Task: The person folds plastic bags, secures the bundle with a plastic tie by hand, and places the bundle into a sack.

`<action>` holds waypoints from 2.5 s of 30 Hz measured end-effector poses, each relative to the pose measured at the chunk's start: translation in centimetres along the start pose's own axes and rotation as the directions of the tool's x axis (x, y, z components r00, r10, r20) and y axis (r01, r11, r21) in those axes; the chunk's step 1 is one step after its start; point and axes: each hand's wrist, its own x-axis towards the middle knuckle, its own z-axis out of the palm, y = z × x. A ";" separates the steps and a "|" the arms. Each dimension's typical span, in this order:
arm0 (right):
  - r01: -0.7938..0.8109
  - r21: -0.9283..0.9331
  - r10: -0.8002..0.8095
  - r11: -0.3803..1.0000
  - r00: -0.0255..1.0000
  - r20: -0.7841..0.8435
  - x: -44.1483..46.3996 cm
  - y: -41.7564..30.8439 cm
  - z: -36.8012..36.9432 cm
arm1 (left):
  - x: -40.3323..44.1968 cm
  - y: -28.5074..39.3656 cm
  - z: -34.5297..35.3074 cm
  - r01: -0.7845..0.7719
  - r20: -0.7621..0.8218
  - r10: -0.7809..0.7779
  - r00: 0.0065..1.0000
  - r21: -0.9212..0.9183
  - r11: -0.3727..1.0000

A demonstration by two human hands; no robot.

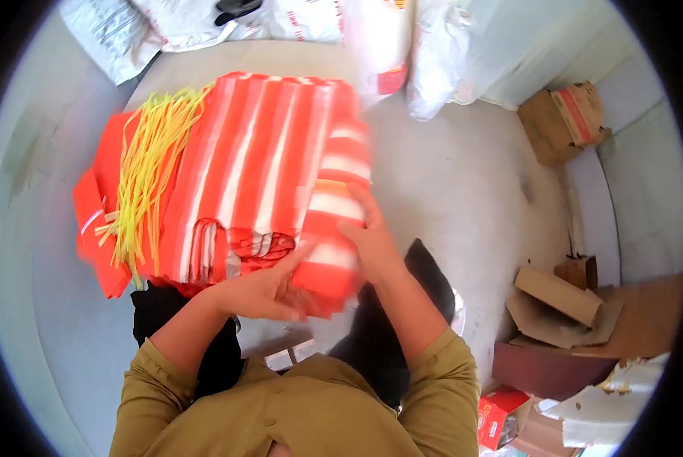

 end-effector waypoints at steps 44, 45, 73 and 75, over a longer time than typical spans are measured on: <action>0.163 0.631 0.316 0.759 0.754 -0.576 -25.4 39.5 -34.2 | -2.1 -20.6 0.0 0.555 -0.416 -0.567 0.711 -0.163 0.816; 0.134 0.621 0.318 0.772 0.765 -0.560 -25.5 39.5 -34.4 | -2.0 -20.7 -0.1 0.552 -0.422 -0.564 0.710 -0.165 0.818; -0.647 -0.125 0.487 0.752 0.673 -0.557 -23.5 40.5 -28.5 | -3.3 -25.4 -1.5 0.643 -0.479 -0.586 0.654 -0.057 0.764; -0.614 -0.048 0.488 0.788 0.670 -0.560 -23.6 42.9 -28.8 | -3.2 -25.0 -1.2 0.661 -0.486 -0.593 0.643 -0.041 0.750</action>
